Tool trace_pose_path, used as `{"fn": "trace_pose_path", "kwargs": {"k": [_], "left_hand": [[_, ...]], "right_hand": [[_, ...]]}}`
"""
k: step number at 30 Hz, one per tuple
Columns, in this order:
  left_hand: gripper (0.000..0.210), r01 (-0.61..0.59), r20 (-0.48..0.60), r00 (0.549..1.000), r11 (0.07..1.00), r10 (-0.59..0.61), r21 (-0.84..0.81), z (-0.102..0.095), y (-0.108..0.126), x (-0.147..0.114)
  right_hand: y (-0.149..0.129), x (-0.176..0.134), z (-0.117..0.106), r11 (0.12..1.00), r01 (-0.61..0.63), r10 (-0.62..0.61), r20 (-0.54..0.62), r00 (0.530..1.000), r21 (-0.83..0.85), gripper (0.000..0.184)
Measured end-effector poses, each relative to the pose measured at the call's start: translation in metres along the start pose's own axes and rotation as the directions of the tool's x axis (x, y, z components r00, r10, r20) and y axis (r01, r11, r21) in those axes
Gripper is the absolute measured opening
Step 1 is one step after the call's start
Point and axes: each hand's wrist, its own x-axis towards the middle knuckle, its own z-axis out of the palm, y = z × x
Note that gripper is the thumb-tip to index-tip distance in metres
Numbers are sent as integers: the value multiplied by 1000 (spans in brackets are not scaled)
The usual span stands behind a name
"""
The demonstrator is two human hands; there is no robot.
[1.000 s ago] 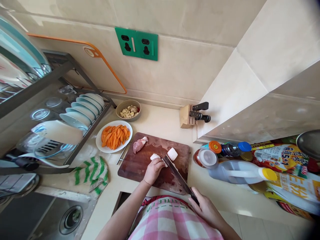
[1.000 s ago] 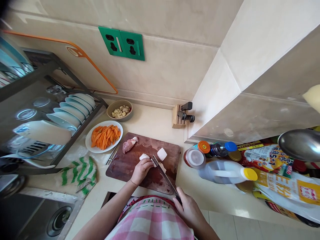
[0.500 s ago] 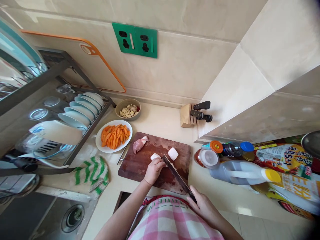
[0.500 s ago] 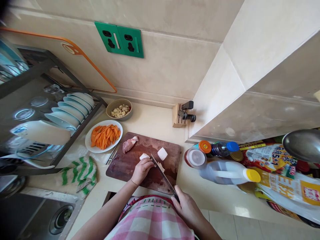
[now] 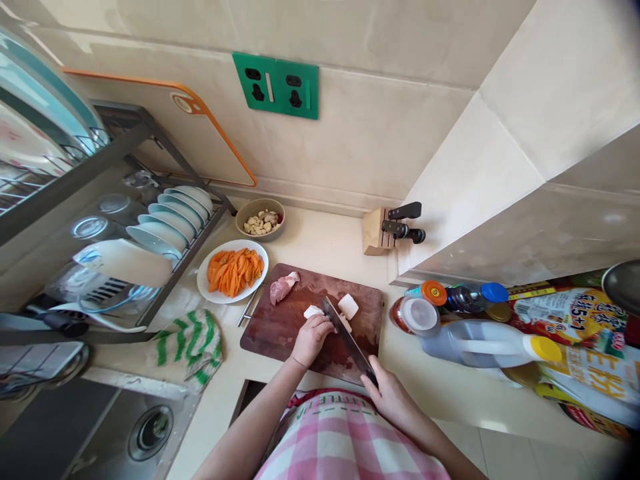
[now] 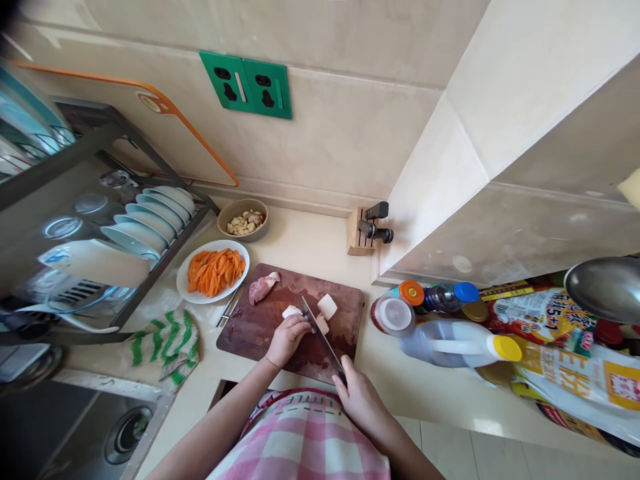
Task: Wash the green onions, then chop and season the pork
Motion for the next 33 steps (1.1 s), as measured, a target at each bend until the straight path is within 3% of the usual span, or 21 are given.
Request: {"fn": "trace_pose_path", "kwargs": {"k": [7, 13, 17, 20, 23, 29, 31, 33], "left_hand": [[21, 10, 6, 1000, 999, -11, 30, 2, 7, -1], [24, 171, -84, 983, 979, -162, 112, -34, -6, 7], [32, 115, 115, 984, 976, -138, 187, -49, -17, 19], [33, 117, 209, 963, 964, -168, 238, -48, -15, 22], [28, 215, 192, 945, 946, -264, 244, -43, -6, 21], [11, 416, 202, 891, 909, -407, -2, -26, 24, 16], [18, 451, 171, 880, 893, -444, -1, -19, 31, 14], [24, 420, 98, 899, 904, -426, 84, -16, 35, 13]], "right_hand": [[22, -33, -19, 999, -36, 36, -24, 999, 1, 45], [13, -40, -25, 1000, 17, -17, -2, 1000, 6, 37], [7, -40, -25, 999, 11, -9, 58, 998, -40, 36], [10, -37, -23, 996, -21, 26, 51, 998, -89, 41], [18, -35, -20, 991, -45, 45, -4, 999, -125, 47], [25, -35, -15, 992, -62, 59, -36, 998, -106, 49], [26, -35, -13, 994, -61, 58, -36, 998, -88, 50], [26, -35, -12, 996, -57, 55, -40, 998, -71, 49]]}}
